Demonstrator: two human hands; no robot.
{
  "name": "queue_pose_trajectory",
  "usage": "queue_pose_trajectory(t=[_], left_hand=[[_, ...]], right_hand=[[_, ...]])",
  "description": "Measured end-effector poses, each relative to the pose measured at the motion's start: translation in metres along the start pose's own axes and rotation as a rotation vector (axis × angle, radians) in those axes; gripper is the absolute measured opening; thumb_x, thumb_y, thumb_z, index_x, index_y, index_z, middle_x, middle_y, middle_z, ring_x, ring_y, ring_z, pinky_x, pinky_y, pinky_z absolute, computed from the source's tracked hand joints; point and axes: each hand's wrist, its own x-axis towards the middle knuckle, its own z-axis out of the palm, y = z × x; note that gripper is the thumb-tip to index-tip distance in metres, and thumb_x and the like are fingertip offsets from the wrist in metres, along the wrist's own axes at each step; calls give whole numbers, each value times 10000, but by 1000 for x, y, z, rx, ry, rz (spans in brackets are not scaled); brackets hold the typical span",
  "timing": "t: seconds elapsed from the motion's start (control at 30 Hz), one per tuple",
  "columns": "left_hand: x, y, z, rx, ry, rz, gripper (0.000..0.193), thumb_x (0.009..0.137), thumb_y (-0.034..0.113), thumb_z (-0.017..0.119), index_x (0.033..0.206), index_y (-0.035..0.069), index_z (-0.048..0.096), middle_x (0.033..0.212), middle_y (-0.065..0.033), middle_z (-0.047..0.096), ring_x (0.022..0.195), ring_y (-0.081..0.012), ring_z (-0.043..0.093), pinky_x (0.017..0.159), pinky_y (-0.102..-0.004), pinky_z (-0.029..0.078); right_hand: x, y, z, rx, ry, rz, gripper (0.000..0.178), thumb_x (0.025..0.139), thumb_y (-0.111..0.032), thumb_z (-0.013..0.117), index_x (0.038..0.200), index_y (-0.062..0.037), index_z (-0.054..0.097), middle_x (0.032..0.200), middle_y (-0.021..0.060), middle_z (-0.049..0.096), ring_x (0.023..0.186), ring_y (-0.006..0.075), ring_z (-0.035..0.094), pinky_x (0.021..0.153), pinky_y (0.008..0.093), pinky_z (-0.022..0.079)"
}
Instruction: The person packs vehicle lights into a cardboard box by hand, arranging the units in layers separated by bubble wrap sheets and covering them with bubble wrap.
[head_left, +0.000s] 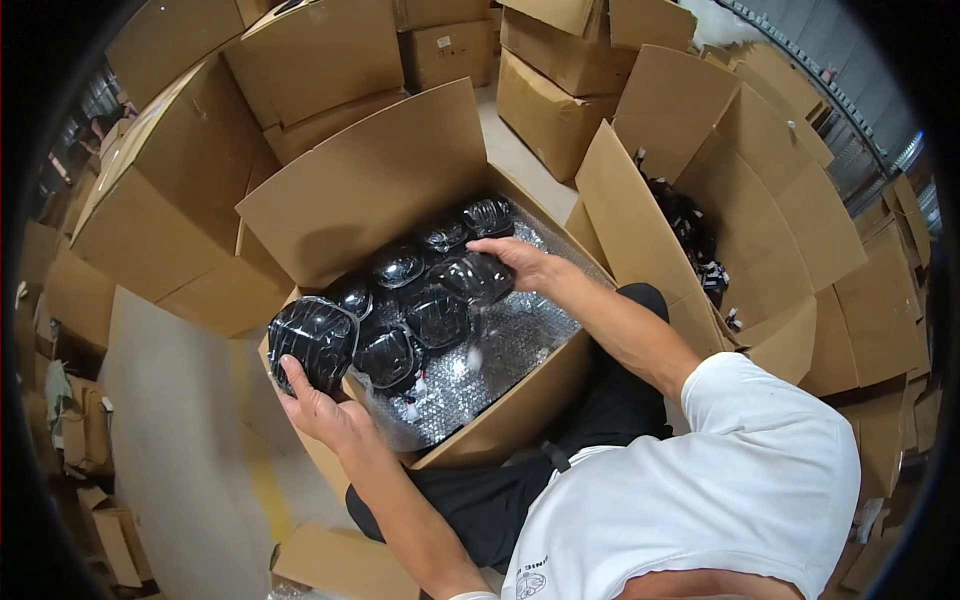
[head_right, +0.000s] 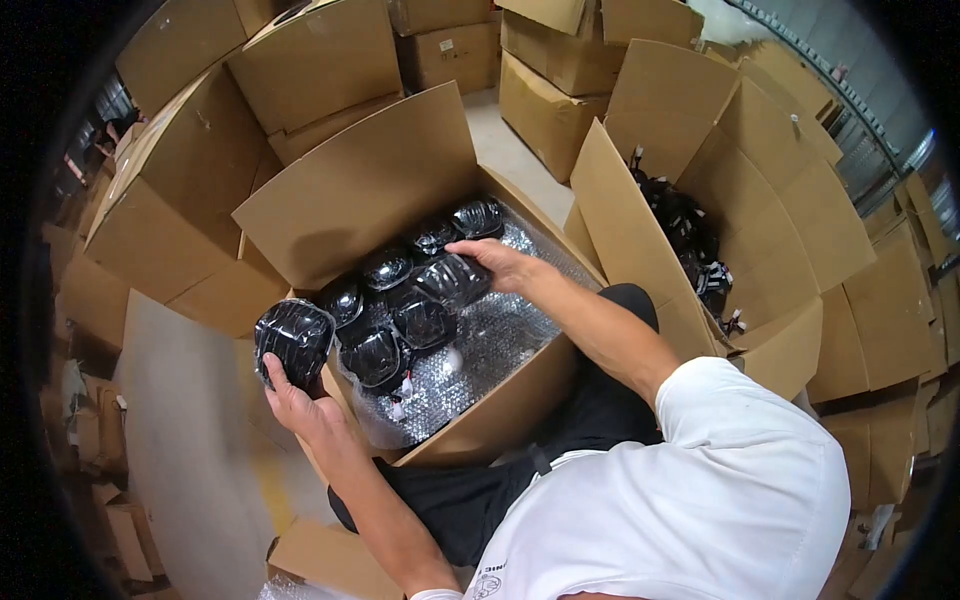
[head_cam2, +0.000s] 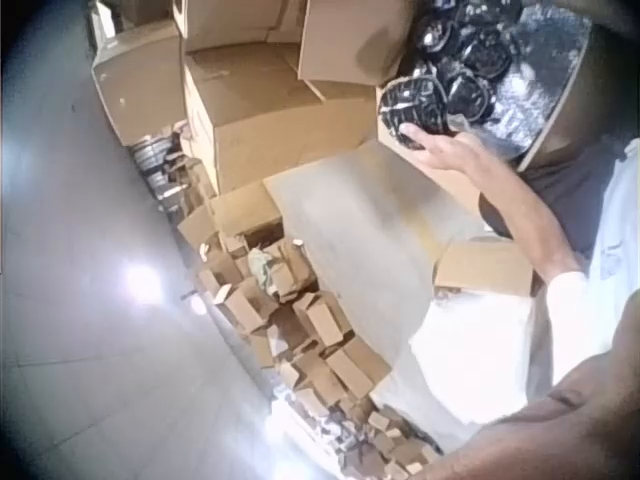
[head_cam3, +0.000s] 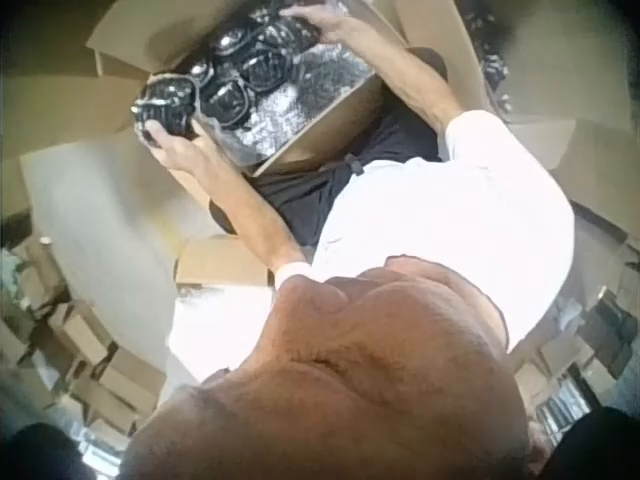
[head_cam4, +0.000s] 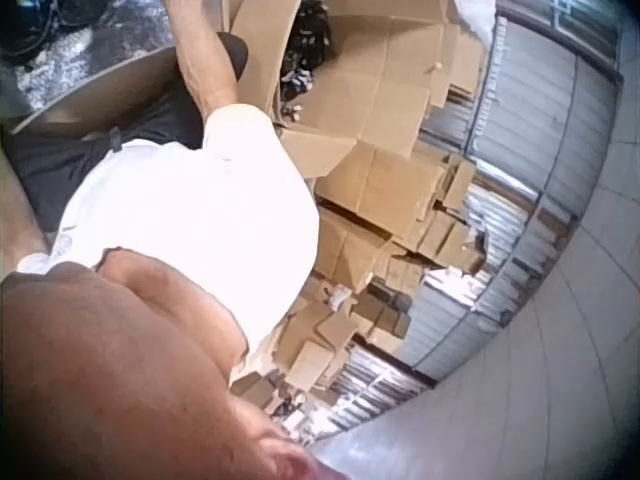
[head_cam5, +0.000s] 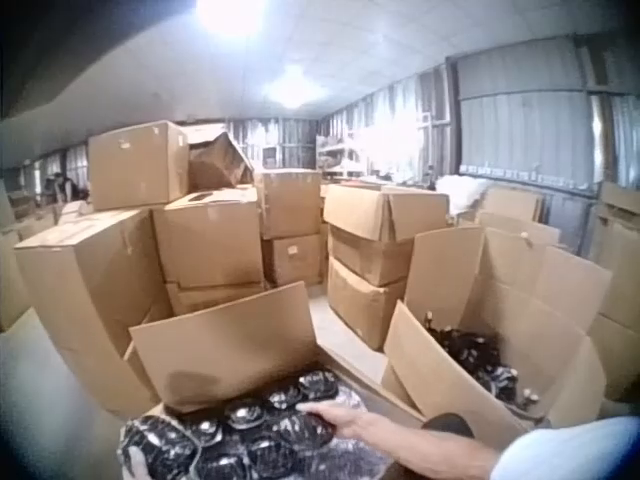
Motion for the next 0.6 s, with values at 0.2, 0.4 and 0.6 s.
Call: queue_pose_trajectory(t=[0.2, 0.4, 0.6], left_hand=[[-11, 13, 20, 25, -41, -19, 440, 932, 225, 711, 1251, -43, 570, 1168, -168, 660, 1010, -256, 672, 881, -368, 592], [-10, 19, 19, 34, -23, -55, 448, 927, 221, 717, 1256, -44, 568, 1168, -161, 661, 1009, -254, 671, 883, -369, 588], [-14, 14, 21, 22, -122, -137, 404, 945, 201, 694, 1258, -24, 572, 1159, -134, 672, 1011, -243, 679, 872, -372, 590]], right_hand=[[37, 25, -26, 125, -20, 77, 223, 931, -246, 651, 967, -30, 689, 884, 95, 740, 777, 214, 723, 753, 422, 612], [45, 23, -79, -333, 321, -163, 302, 918, -215, 686, 1088, 34, 663, 1043, 117, 711, 932, 203, 695, 855, 367, 578], [58, 42, -100, -917, 454, -524, 533, 879, -311, 739, 1226, 75, 618, 1096, 175, 704, 1019, 256, 670, 912, 350, 519]])
